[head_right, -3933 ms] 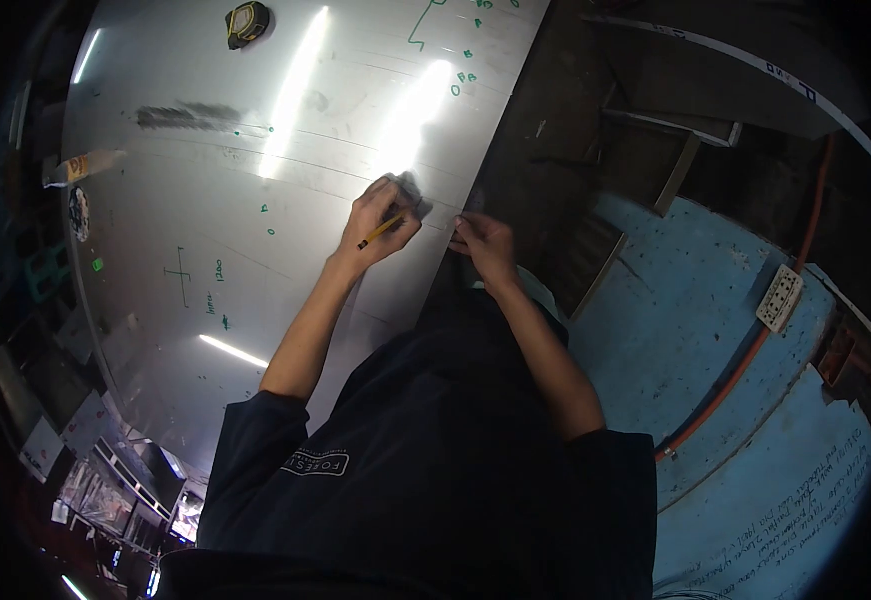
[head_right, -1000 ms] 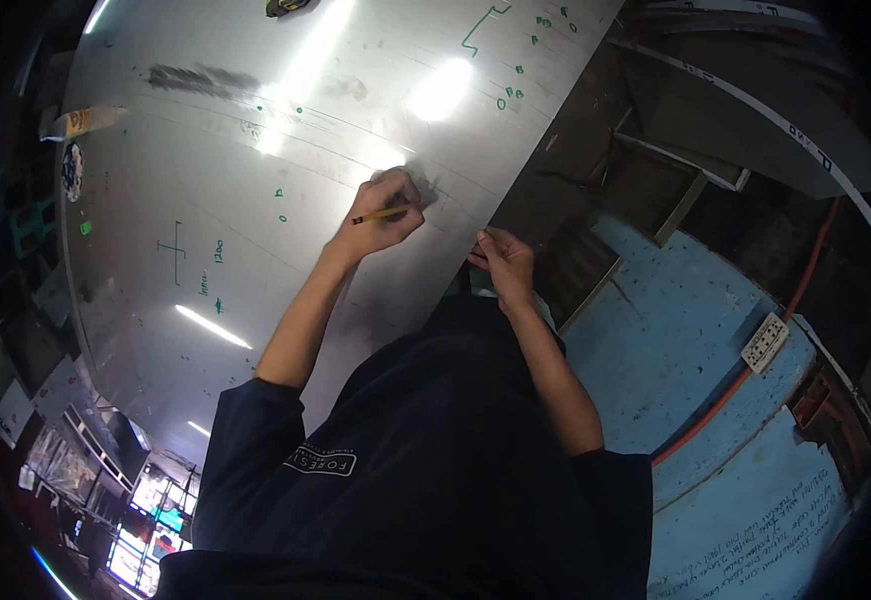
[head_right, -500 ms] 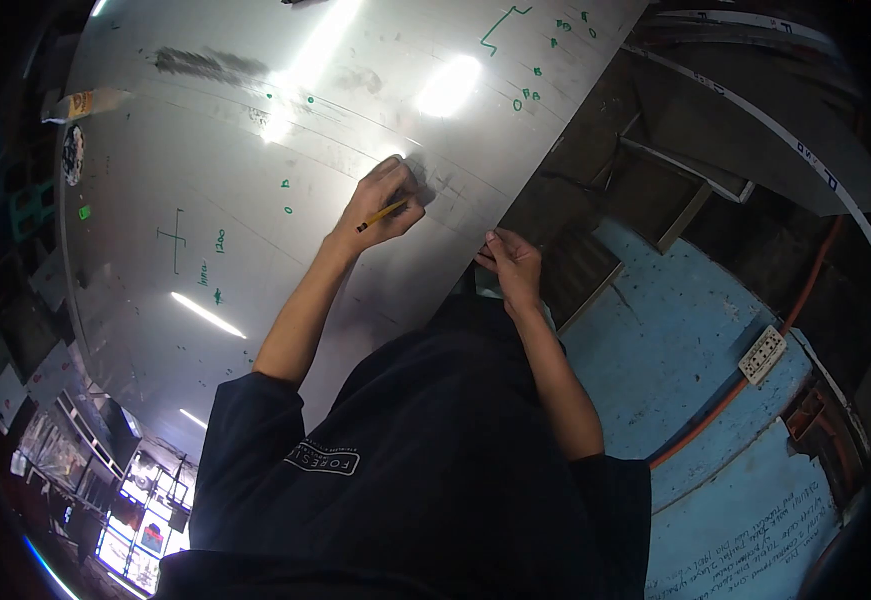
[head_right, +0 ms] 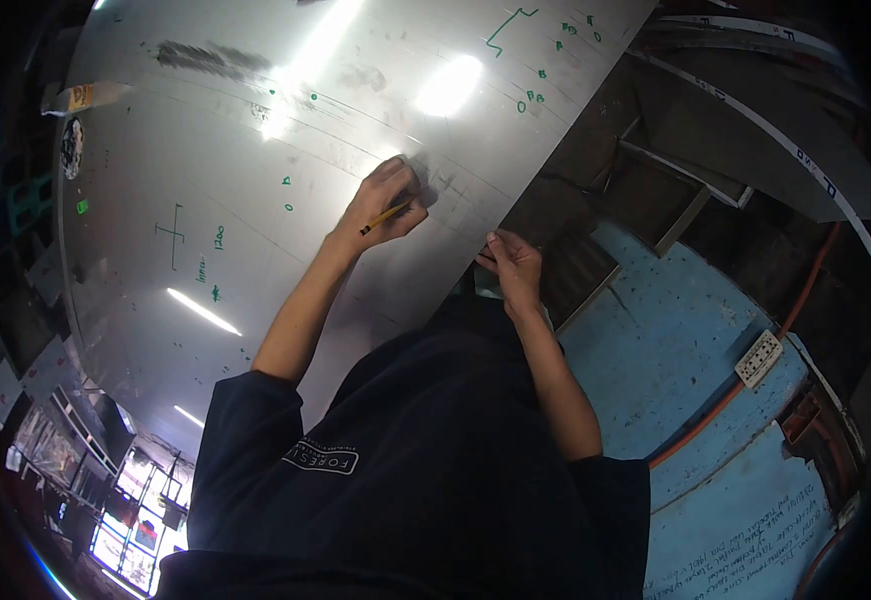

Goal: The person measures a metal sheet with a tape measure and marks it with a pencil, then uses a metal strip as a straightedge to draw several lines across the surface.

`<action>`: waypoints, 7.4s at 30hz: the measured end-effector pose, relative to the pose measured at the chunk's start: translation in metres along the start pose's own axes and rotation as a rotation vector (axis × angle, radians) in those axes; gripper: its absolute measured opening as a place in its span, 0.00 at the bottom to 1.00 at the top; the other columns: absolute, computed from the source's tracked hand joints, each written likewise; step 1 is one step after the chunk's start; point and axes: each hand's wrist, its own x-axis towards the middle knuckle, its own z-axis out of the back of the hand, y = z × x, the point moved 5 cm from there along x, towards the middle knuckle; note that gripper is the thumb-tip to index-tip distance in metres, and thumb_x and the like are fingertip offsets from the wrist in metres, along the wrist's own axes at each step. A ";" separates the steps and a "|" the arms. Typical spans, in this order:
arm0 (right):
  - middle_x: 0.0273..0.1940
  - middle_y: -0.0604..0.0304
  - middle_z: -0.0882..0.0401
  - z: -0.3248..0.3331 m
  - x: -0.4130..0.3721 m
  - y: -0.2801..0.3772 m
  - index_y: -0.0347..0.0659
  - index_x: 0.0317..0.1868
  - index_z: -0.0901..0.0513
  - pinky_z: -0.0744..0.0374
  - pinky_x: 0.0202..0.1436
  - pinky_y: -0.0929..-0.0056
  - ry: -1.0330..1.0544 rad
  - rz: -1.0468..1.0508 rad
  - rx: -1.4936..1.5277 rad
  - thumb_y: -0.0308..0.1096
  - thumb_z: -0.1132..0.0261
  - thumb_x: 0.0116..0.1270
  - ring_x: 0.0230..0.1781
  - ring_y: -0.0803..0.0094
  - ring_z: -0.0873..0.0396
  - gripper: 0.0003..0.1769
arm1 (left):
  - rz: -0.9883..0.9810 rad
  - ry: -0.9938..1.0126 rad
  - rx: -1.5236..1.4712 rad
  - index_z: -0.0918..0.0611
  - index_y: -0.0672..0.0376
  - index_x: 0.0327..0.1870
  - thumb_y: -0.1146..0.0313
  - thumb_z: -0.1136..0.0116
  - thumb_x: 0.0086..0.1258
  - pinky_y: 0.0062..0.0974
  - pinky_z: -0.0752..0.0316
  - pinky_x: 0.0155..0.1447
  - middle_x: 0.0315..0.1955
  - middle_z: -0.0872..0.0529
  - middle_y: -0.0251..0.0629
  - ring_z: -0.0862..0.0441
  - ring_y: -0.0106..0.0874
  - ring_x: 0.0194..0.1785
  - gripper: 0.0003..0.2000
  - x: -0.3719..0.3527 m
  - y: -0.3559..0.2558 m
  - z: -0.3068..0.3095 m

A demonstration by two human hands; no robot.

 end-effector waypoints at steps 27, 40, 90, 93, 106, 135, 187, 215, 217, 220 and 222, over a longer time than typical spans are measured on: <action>0.44 0.53 0.13 -0.002 -0.002 0.005 0.27 0.54 0.17 0.12 0.51 0.68 -0.007 -0.013 -0.021 0.35 0.34 0.76 0.43 0.69 0.13 0.17 | 0.037 -0.015 -0.050 0.25 0.60 0.31 0.80 0.36 0.56 0.32 0.24 0.38 0.27 0.22 0.38 0.21 0.37 0.34 0.08 -0.002 0.013 0.015; 0.43 0.54 0.13 -0.001 -0.002 0.003 0.27 0.54 0.17 0.12 0.50 0.68 -0.006 0.000 -0.008 0.36 0.33 0.76 0.42 0.70 0.14 0.18 | 0.016 0.004 -0.053 0.24 0.60 0.32 0.79 0.35 0.55 0.34 0.24 0.38 0.28 0.22 0.40 0.21 0.38 0.34 0.09 -0.001 0.011 0.014; 0.44 0.52 0.13 -0.001 -0.001 0.004 0.27 0.55 0.17 0.12 0.50 0.68 -0.010 0.010 -0.020 0.36 0.33 0.76 0.42 0.70 0.14 0.18 | -0.033 0.083 -0.011 0.26 0.60 0.29 0.80 0.37 0.53 0.35 0.27 0.37 0.25 0.25 0.40 0.24 0.39 0.32 0.09 0.002 0.010 0.014; 0.43 0.53 0.13 -0.002 -0.002 0.007 0.27 0.54 0.17 0.12 0.50 0.69 -0.014 0.002 -0.040 0.36 0.33 0.76 0.42 0.70 0.14 0.18 | 0.172 0.086 -0.151 0.26 0.60 0.29 0.79 0.36 0.54 0.35 0.27 0.37 0.25 0.25 0.40 0.24 0.37 0.31 0.09 0.005 0.012 0.019; 0.40 0.60 0.15 -0.005 -0.005 0.008 0.31 0.55 0.17 0.12 0.51 0.70 -0.009 -0.011 -0.014 0.37 0.33 0.75 0.40 0.75 0.17 0.18 | 0.033 0.030 -0.047 0.26 0.60 0.30 0.78 0.37 0.54 0.35 0.25 0.38 0.26 0.24 0.40 0.22 0.39 0.33 0.08 0.001 0.018 0.021; 0.44 0.53 0.14 -0.004 0.002 0.006 0.27 0.54 0.18 0.12 0.51 0.67 0.030 0.077 -0.034 0.36 0.33 0.76 0.42 0.71 0.15 0.18 | 0.375 -0.111 -0.305 0.17 0.65 0.44 0.71 0.41 0.74 0.23 0.21 0.47 0.36 0.11 0.38 0.15 0.24 0.42 0.07 -0.004 0.031 0.050; 0.44 0.50 0.14 -0.047 -0.098 -0.109 0.24 0.54 0.17 0.10 0.48 0.65 -0.045 0.144 0.077 0.32 0.31 0.73 0.41 0.66 0.13 0.18 | 0.185 -0.156 0.797 0.19 0.54 0.62 0.60 0.34 0.71 0.53 0.41 0.78 0.70 0.22 0.35 0.34 0.46 0.77 0.20 -0.203 0.021 0.108; 0.44 0.48 0.12 -0.039 -0.102 -0.096 0.24 0.58 0.18 0.10 0.43 0.72 -0.016 0.180 -0.151 0.28 0.31 0.73 0.41 0.67 0.12 0.18 | 0.137 -0.231 0.728 0.16 0.51 0.57 0.60 0.35 0.71 0.54 0.42 0.78 0.68 0.20 0.31 0.34 0.40 0.78 0.16 -0.196 0.036 0.109; 0.42 0.48 0.12 -0.040 -0.102 -0.095 0.24 0.57 0.17 0.10 0.41 0.73 -0.043 0.194 -0.169 0.28 0.31 0.72 0.38 0.68 0.12 0.18 | 0.135 -0.235 0.737 0.16 0.50 0.57 0.59 0.36 0.71 0.54 0.42 0.79 0.68 0.20 0.30 0.33 0.40 0.78 0.16 -0.197 0.031 0.113; 0.41 0.48 0.12 -0.043 -0.104 -0.092 0.21 0.55 0.17 0.10 0.41 0.72 -0.064 0.234 -0.208 0.27 0.31 0.72 0.38 0.69 0.13 0.17 | 0.149 -0.220 0.711 0.16 0.53 0.57 0.63 0.34 0.70 0.54 0.42 0.79 0.68 0.20 0.32 0.33 0.42 0.77 0.16 -0.195 0.029 0.110; 0.41 0.47 0.13 -0.039 -0.107 -0.086 0.20 0.54 0.17 0.10 0.41 0.71 -0.081 0.257 -0.244 0.26 0.32 0.72 0.38 0.68 0.13 0.17 | 0.133 -0.220 0.741 0.16 0.52 0.57 0.62 0.34 0.70 0.54 0.43 0.79 0.68 0.20 0.33 0.33 0.42 0.77 0.16 -0.196 0.032 0.109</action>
